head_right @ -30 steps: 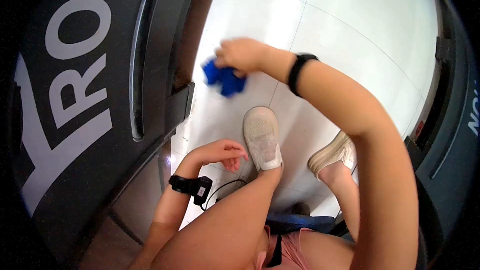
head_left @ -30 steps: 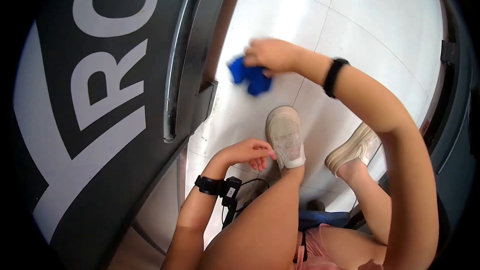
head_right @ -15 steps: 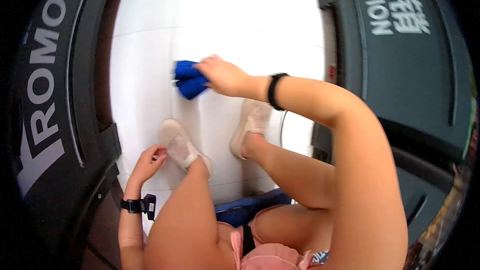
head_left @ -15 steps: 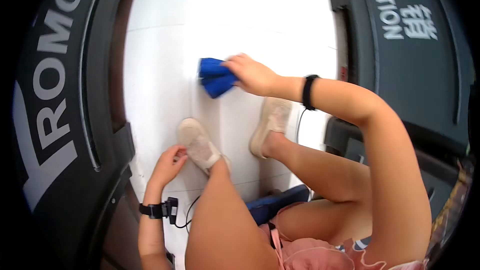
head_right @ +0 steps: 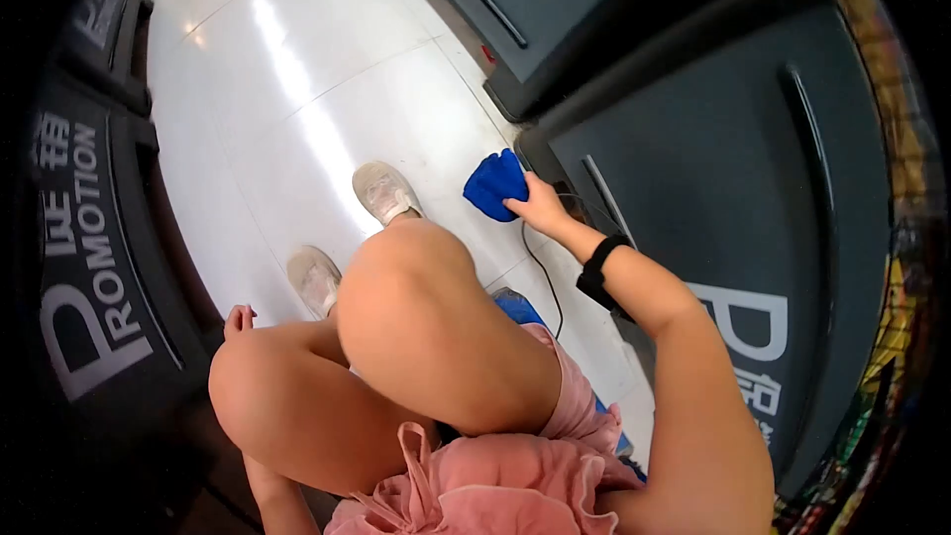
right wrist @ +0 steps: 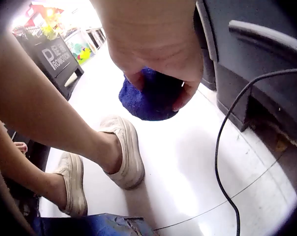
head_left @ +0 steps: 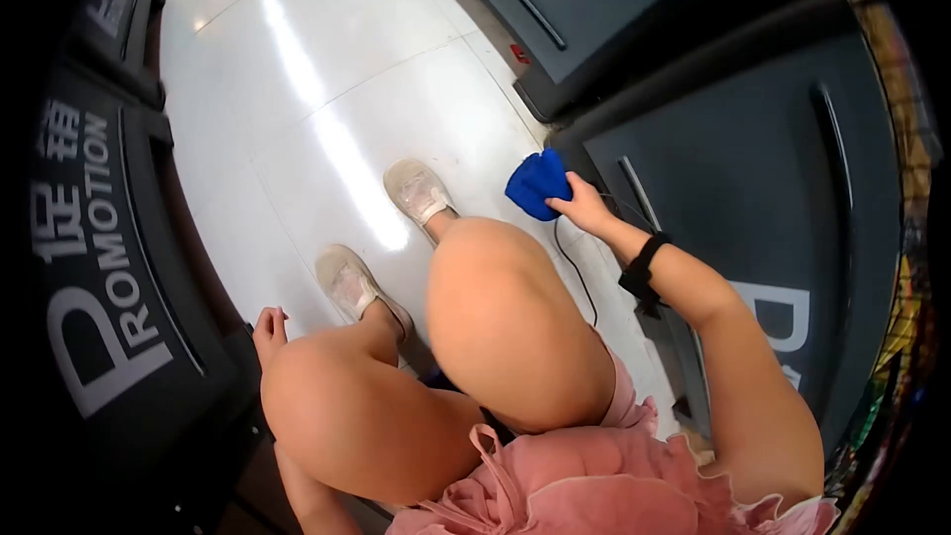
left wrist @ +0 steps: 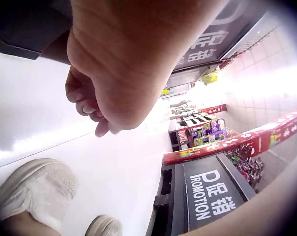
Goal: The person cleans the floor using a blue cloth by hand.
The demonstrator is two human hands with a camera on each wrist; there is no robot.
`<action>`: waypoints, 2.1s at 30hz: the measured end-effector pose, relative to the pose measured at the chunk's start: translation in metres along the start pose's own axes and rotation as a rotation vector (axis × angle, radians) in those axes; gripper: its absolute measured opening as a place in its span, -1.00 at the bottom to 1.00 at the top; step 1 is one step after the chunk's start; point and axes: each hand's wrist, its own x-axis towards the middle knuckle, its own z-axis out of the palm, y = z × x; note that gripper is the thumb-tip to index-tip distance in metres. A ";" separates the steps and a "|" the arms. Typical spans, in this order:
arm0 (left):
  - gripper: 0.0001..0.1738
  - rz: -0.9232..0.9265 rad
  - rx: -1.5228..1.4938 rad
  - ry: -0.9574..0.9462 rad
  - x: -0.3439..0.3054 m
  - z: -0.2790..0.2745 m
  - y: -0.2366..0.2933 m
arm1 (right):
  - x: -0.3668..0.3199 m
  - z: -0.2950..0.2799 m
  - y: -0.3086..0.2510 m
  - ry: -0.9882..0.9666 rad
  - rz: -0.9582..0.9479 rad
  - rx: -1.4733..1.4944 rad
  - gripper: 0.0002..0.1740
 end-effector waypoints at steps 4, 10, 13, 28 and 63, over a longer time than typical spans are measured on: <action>-0.74 -0.016 -0.063 0.011 -0.001 0.009 -0.012 | 0.002 0.028 0.029 0.013 0.097 0.014 -0.53; -0.82 -0.167 0.021 -0.396 0.008 0.038 0.018 | 0.040 0.059 0.030 0.054 0.072 -0.189 -0.55; -0.82 -0.158 0.079 -0.459 0.028 0.047 0.020 | 0.065 0.077 0.018 0.106 0.107 -0.200 -0.55; -0.56 -0.010 0.529 -0.409 0.264 0.020 0.050 | 0.135 0.135 0.012 0.137 -0.050 -0.381 -0.30; 0.27 0.246 1.003 -0.218 0.328 0.116 0.096 | 0.327 0.144 -0.078 0.305 -0.322 0.020 -0.49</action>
